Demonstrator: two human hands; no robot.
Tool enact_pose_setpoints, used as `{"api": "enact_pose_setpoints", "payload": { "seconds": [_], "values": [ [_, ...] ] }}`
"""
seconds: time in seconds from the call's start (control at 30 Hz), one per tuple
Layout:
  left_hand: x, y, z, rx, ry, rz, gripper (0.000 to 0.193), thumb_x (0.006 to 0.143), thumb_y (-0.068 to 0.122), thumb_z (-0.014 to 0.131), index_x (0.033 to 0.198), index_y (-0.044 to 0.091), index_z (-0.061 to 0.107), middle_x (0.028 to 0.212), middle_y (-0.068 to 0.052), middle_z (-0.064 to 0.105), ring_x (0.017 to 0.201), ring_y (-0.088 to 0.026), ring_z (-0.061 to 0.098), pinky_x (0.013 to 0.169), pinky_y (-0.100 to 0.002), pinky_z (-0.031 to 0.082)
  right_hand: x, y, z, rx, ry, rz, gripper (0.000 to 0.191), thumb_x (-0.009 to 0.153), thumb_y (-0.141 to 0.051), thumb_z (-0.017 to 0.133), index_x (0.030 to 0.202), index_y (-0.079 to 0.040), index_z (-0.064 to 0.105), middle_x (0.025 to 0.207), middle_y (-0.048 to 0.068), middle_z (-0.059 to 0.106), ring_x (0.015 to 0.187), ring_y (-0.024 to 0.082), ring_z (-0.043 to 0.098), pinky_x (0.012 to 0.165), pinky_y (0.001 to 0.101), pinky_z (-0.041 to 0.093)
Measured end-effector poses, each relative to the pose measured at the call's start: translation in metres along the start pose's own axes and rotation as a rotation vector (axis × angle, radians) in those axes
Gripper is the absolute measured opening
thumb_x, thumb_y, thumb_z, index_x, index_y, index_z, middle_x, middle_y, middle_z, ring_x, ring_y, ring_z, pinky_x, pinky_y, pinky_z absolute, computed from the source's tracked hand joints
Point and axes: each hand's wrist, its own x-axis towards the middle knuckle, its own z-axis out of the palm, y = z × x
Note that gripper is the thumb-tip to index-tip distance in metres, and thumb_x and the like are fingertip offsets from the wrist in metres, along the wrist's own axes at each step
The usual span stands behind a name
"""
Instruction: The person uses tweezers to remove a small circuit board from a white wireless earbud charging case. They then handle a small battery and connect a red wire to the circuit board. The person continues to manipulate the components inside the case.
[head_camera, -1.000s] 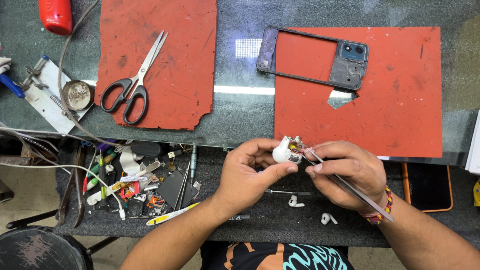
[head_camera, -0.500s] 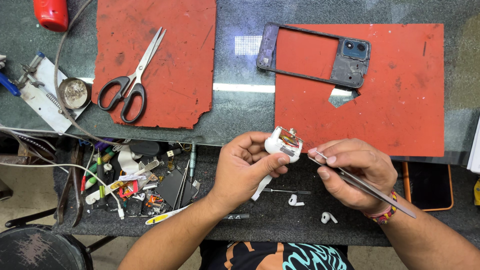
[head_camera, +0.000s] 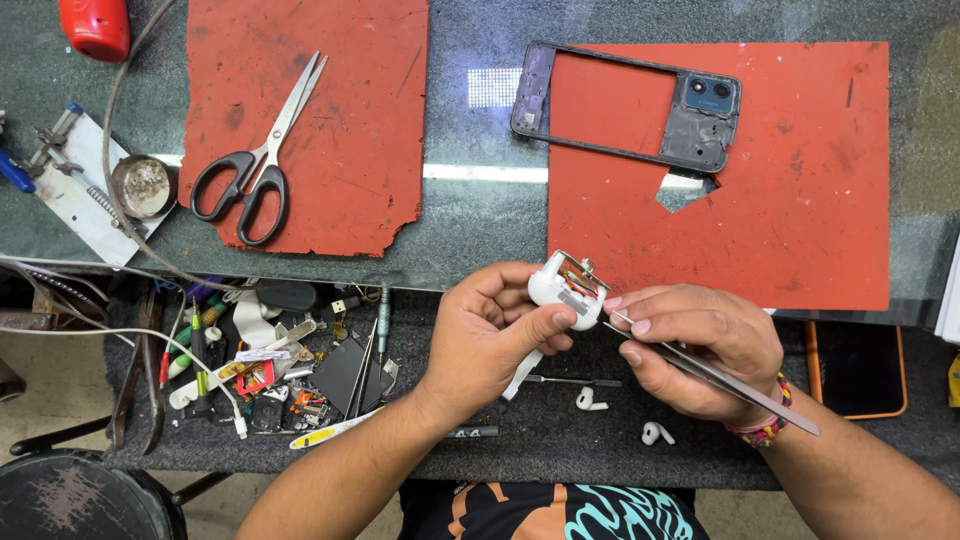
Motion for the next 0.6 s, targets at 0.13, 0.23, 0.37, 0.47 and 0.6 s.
{"api": "enact_pose_setpoints", "payload": {
  "seconds": [0.13,0.23,0.37,0.47,0.6],
  "values": [
    [0.0012,0.0006,0.001,0.0,-0.006,0.003,0.038,0.094,0.009,0.076,0.127,-0.006,0.061,0.107,-0.016,0.076,0.086,-0.015,0.075,0.071,-0.026,0.062,0.0003,0.0002,-0.0013,-0.014,-0.007,0.001,0.023,0.086,0.002,0.076,0.103,-0.004,0.063,0.101,0.011,0.073,0.103,0.028,0.078,0.091,0.0392,0.067],
    [0.0011,0.0021,0.0011,0.035,0.005,0.004,0.038,0.094,0.008,0.075,0.126,-0.006,0.061,0.106,-0.017,0.076,0.087,-0.015,0.076,0.072,-0.026,0.064,0.0002,0.0006,-0.0012,-0.025,-0.003,0.003,0.022,0.085,0.001,0.077,0.102,-0.004,0.063,0.101,0.012,0.073,0.103,0.027,0.078,0.091,0.0391,0.067],
    [0.0008,0.0027,0.0017,0.022,0.0,0.001,0.037,0.094,0.008,0.075,0.126,-0.006,0.061,0.107,-0.017,0.076,0.089,-0.015,0.075,0.072,-0.026,0.064,-0.0003,0.0014,-0.0003,-0.022,0.001,0.003,0.022,0.086,0.001,0.077,0.103,-0.004,0.063,0.101,0.012,0.074,0.103,0.027,0.078,0.092,0.0392,0.068],
    [0.0011,0.0024,0.0016,0.013,0.002,0.005,0.038,0.094,0.008,0.075,0.127,-0.006,0.061,0.108,-0.016,0.075,0.09,-0.015,0.075,0.072,-0.026,0.064,-0.0009,0.0012,-0.001,-0.029,0.005,0.005,0.022,0.086,0.001,0.077,0.102,-0.004,0.063,0.101,0.012,0.074,0.103,0.026,0.078,0.092,0.039,0.068],
    [-0.0004,-0.0002,0.0021,-0.006,0.001,0.004,0.038,0.094,0.007,0.075,0.127,-0.007,0.061,0.108,-0.016,0.075,0.09,-0.014,0.075,0.072,-0.026,0.064,-0.0024,-0.0008,0.0,-0.039,0.014,0.004,0.022,0.086,0.001,0.076,0.102,-0.004,0.063,0.101,0.012,0.074,0.103,0.026,0.078,0.091,0.0388,0.068]
  ]
}}
